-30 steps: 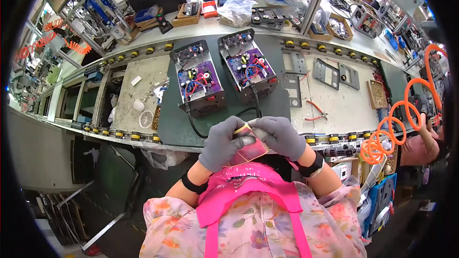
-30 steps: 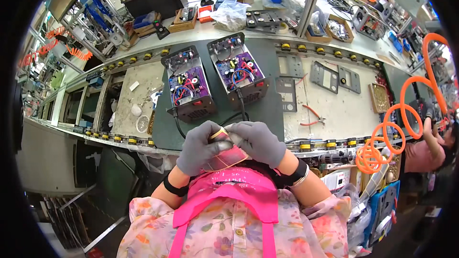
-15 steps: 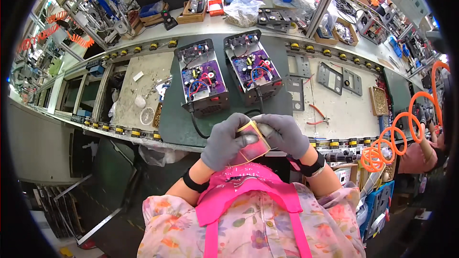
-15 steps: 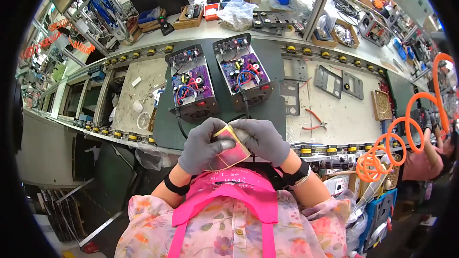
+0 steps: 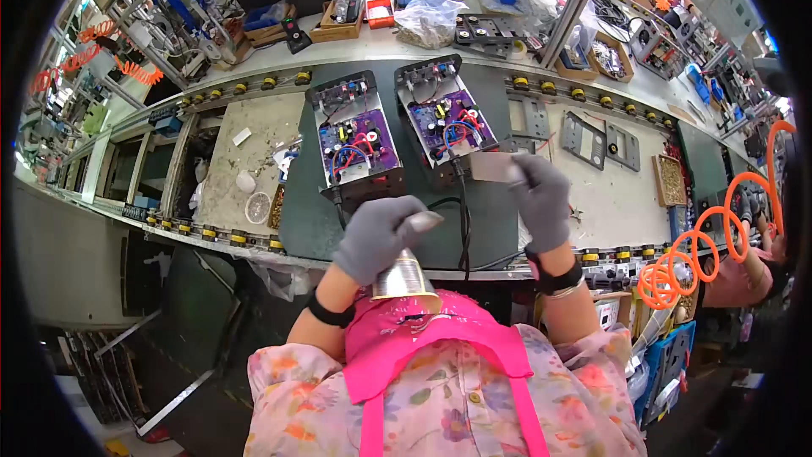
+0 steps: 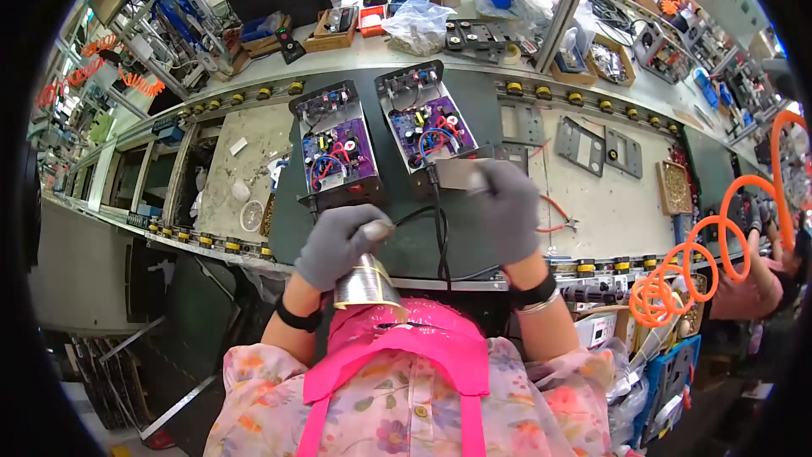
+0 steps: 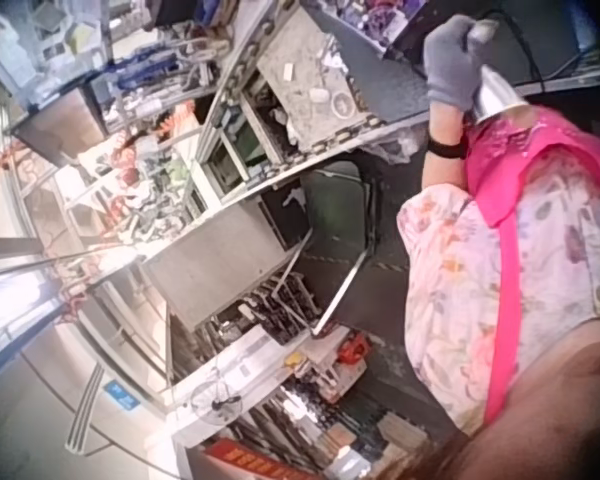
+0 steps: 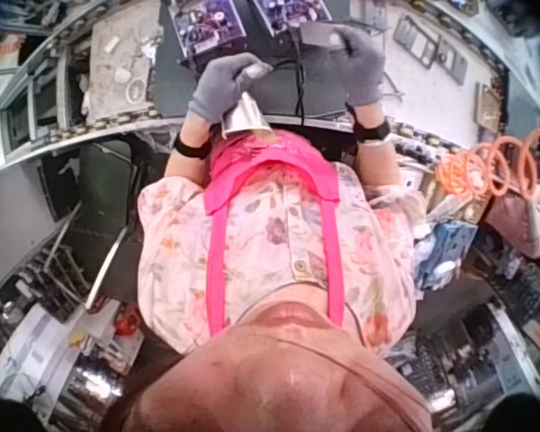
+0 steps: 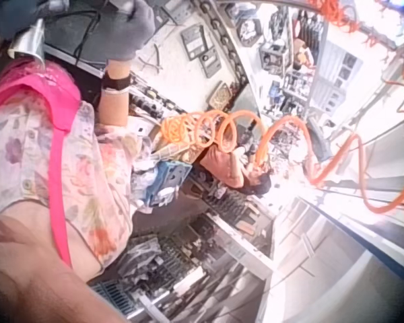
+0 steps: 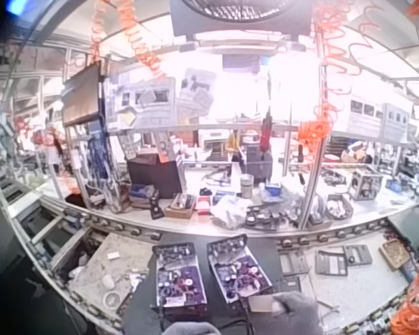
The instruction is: Assemble components onto an electronic device chassis and apply labels.
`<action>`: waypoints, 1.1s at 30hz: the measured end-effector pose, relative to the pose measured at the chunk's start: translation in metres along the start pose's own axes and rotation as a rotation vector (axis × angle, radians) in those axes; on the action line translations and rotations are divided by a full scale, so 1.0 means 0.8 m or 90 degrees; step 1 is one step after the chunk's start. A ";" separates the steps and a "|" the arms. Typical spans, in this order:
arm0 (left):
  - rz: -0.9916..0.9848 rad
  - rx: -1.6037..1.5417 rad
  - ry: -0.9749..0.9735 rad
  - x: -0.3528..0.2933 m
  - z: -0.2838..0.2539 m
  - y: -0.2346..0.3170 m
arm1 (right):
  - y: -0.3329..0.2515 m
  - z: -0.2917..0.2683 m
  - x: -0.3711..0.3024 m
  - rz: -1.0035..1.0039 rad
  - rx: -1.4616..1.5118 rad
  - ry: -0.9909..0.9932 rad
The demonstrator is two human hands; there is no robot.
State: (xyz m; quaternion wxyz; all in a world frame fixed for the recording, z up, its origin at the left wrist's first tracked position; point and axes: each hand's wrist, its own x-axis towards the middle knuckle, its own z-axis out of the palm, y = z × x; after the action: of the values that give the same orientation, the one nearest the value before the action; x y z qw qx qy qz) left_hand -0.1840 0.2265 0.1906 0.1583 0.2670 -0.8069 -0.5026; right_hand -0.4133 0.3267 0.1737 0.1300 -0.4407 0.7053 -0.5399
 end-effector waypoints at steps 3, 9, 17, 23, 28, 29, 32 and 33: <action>0.088 -0.067 0.009 0.019 0.021 0.001 | -0.045 0.041 -0.024 -0.395 -0.274 -0.029; 0.164 -0.058 -0.098 0.028 0.000 -0.016 | -0.027 0.012 0.004 -0.063 0.100 -0.141; 0.078 -0.127 -0.184 0.053 0.017 -0.038 | 0.042 0.007 0.038 0.226 0.292 -0.513; -0.238 0.250 -0.058 0.076 0.053 -0.121 | 0.086 0.015 0.033 0.232 0.240 -0.249; -0.260 0.067 0.064 0.119 0.124 -0.190 | 0.117 0.029 0.041 0.196 0.393 -0.196; -0.251 0.068 0.069 0.126 0.131 -0.201 | 0.120 0.034 0.044 0.188 0.420 -0.184; -0.247 0.100 0.111 0.136 0.144 -0.220 | 0.123 0.050 0.055 0.200 0.439 -0.178; -0.205 0.115 0.120 0.137 0.145 -0.223 | 0.122 0.053 0.058 0.217 0.470 -0.182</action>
State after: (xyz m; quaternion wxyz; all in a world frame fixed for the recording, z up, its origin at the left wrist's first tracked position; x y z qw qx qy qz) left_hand -0.2846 0.1832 -0.0218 0.1259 0.4513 -0.7774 -0.4197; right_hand -0.4590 0.2668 0.0855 0.4629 -0.3120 0.5023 -0.6604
